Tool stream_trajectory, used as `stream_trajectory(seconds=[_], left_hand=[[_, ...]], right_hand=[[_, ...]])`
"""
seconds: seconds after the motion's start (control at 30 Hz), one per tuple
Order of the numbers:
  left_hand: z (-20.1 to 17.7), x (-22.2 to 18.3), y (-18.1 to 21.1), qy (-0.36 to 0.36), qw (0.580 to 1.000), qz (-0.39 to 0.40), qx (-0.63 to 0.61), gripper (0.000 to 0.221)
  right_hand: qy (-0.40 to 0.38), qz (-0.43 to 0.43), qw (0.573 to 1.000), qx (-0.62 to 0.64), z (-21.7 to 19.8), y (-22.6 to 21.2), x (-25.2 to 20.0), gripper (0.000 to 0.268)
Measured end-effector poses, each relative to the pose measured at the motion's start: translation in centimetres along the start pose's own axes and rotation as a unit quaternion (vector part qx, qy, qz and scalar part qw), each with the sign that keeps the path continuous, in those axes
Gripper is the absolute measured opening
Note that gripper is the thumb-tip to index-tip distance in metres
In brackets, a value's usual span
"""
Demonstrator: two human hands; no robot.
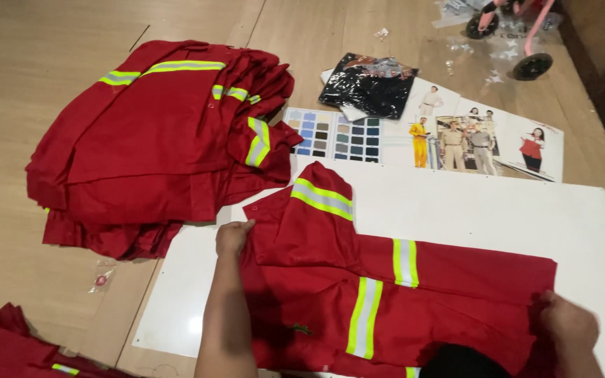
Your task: Folding a red work shirt with reflective stripes on a flat surface
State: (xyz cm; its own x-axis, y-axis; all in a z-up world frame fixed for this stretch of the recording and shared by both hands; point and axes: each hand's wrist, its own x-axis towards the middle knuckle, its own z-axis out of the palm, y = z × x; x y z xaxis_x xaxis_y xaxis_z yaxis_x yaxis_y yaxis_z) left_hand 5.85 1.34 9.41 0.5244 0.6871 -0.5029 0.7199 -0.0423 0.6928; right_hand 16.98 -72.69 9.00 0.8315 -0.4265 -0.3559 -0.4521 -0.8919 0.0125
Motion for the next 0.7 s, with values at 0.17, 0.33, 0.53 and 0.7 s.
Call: stream_trajectory(seconds=[0.17, 0.33, 0.53, 0.7], left_hand=[[-0.9, -0.2, 0.2, -0.042, 0.999, 0.001, 0.016, 0.037], [1.4, 3.9, -3.4, 0.011, 0.994, 0.072, 0.082, 0.026], [1.0, 3.3, -3.1, 0.018, 0.991, 0.079, 0.102, 0.025], [0.6, 2.2, -2.4, 0.018, 0.987, 0.09, 0.13, 0.025]], right_hand=[[0.103, -0.1, 0.969, -0.203, -0.6, -10.5, 4.6, 0.04], [0.084, -0.309, 0.941, 0.112, -1.3, -32.4, -5.8, 0.042], [-0.089, -0.283, 0.939, 0.176, 3.9, -45.4, -11.6, 0.087], [-0.199, -0.309, 0.752, 0.547, 3.7, -45.5, -16.1, 0.016]])
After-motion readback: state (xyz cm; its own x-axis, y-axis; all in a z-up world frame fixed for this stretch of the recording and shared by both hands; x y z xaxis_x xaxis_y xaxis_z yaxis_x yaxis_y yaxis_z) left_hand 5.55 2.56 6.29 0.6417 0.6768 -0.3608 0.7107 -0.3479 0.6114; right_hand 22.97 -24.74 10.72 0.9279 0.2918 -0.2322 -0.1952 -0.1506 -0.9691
